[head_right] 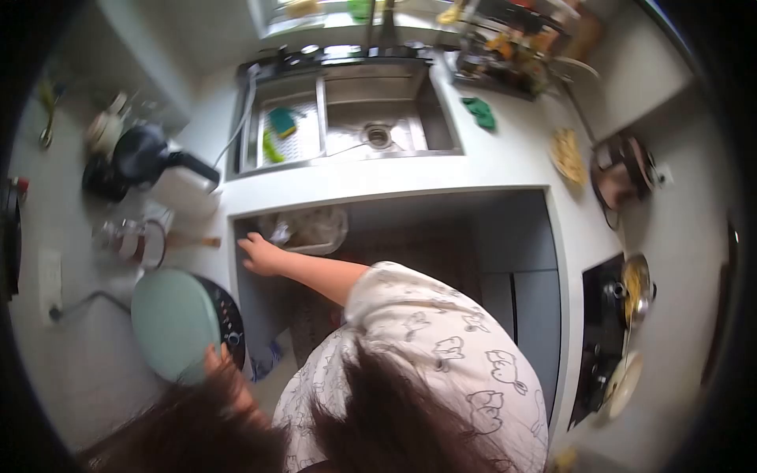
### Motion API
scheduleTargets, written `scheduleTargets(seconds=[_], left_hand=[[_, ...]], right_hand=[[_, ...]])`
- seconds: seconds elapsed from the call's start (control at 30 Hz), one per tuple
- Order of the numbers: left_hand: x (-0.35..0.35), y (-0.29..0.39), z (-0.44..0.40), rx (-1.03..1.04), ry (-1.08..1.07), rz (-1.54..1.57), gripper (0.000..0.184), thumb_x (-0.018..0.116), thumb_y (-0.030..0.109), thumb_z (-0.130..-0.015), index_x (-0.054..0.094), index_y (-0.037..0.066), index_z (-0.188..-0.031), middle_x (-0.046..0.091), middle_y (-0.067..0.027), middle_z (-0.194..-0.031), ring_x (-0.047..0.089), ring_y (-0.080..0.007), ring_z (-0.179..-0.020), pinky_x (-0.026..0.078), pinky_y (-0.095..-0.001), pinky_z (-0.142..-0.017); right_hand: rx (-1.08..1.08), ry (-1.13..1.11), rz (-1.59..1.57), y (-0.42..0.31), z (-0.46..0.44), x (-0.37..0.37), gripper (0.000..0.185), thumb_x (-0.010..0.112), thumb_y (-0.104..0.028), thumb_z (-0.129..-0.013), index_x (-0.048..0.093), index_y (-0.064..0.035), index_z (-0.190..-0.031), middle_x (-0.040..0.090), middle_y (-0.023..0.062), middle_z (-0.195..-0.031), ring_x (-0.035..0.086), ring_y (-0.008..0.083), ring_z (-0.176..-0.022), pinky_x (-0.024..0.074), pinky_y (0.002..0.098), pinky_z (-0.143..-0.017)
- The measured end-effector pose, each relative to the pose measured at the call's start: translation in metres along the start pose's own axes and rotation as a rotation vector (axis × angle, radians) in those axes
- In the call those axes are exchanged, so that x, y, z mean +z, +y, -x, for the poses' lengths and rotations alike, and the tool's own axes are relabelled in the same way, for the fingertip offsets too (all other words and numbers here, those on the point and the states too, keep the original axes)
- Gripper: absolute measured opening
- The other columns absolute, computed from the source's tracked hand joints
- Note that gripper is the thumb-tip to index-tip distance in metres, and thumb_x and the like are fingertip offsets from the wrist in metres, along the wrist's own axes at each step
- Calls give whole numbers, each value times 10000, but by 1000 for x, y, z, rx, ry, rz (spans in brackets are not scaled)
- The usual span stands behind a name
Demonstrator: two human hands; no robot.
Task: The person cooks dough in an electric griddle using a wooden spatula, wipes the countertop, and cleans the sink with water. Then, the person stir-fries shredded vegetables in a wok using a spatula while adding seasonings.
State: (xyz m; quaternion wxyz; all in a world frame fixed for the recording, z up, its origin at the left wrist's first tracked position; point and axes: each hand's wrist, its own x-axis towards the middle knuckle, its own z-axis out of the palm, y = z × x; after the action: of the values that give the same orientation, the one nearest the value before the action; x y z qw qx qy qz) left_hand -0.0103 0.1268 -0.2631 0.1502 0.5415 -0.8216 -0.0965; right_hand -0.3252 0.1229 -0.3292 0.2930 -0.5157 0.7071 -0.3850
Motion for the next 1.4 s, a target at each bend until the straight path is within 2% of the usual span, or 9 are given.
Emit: scheduleTargets(seconds=[0.13,0.23,0.33,0.6,0.9,1.0,1.17,1.27,1.4], left_hand=[[-28,-9,-30,15,-347,-7,386,650,301,-837,588,75,-1144,600,-151,-1042,558,-356,-980,436,-440,-844],[-47,41,-38,398,271,-27,454,639,304,-846,546,56,-1215,550,-163,-1162,525,-350,-1051,410,-446,-907],[-57,141,-48,343,306,74,443,627,242,-864,515,28,-1235,509,-162,-1221,494,-345,-1112,378,-446,-966],[37,426,-32,382,-189,408,333,588,55,-848,542,24,-1176,506,-141,-1194,507,-279,-1107,436,-377,-905],[202,551,-12,1205,-701,476,367,594,101,-867,525,37,-1221,517,-172,-1234,526,-294,-1121,447,-366,-925],[119,646,2,713,-890,332,340,571,229,-909,560,25,-1180,513,-155,-1254,522,-301,-1136,413,-397,-974],[128,659,-22,797,-773,216,344,653,105,-832,564,24,-1155,523,-151,-1237,516,-331,-1145,432,-374,-949],[126,668,-29,795,-807,265,355,654,104,-829,558,27,-1161,534,-149,-1224,522,-337,-1132,436,-373,-940],[141,644,-39,773,-955,273,359,652,123,-838,554,50,-1176,527,-136,-1232,518,-323,-1142,446,-360,-935]], right_hand=[[73,6,140,53,138,-133,555,646,-181,-819,458,-80,-1331,349,243,-1395,395,405,-1268,360,431,-1056],[217,214,282,96,222,-243,492,639,-160,-784,532,-40,-1249,498,206,-1278,442,353,-1230,359,400,-1056],[336,442,410,163,262,-348,446,627,-181,-812,544,-43,-1229,497,199,-1284,460,347,-1213,364,406,-1045],[535,586,674,302,209,-580,510,598,-283,-854,484,-165,-1337,297,159,-1475,339,343,-1329,296,421,-1100],[-73,571,564,342,282,-522,420,534,-27,-802,596,-138,-1202,520,156,-1306,470,338,-1235,392,404,-1043],[237,680,690,379,352,-565,430,551,2,-794,571,-75,-1217,520,182,-1294,468,361,-1227,378,408,-1051],[795,1265,662,464,326,-655,456,538,-121,-870,468,-14,-1308,396,306,-1348,388,452,-1248,319,458,-1071],[888,1148,710,477,247,-665,430,493,-102,-884,461,-31,-1307,405,280,-1361,373,420,-1279,316,435,-1078],[366,838,386,418,162,-578,353,466,-128,-931,504,5,-1256,455,217,-1352,427,342,-1261,339,381,-1065]])
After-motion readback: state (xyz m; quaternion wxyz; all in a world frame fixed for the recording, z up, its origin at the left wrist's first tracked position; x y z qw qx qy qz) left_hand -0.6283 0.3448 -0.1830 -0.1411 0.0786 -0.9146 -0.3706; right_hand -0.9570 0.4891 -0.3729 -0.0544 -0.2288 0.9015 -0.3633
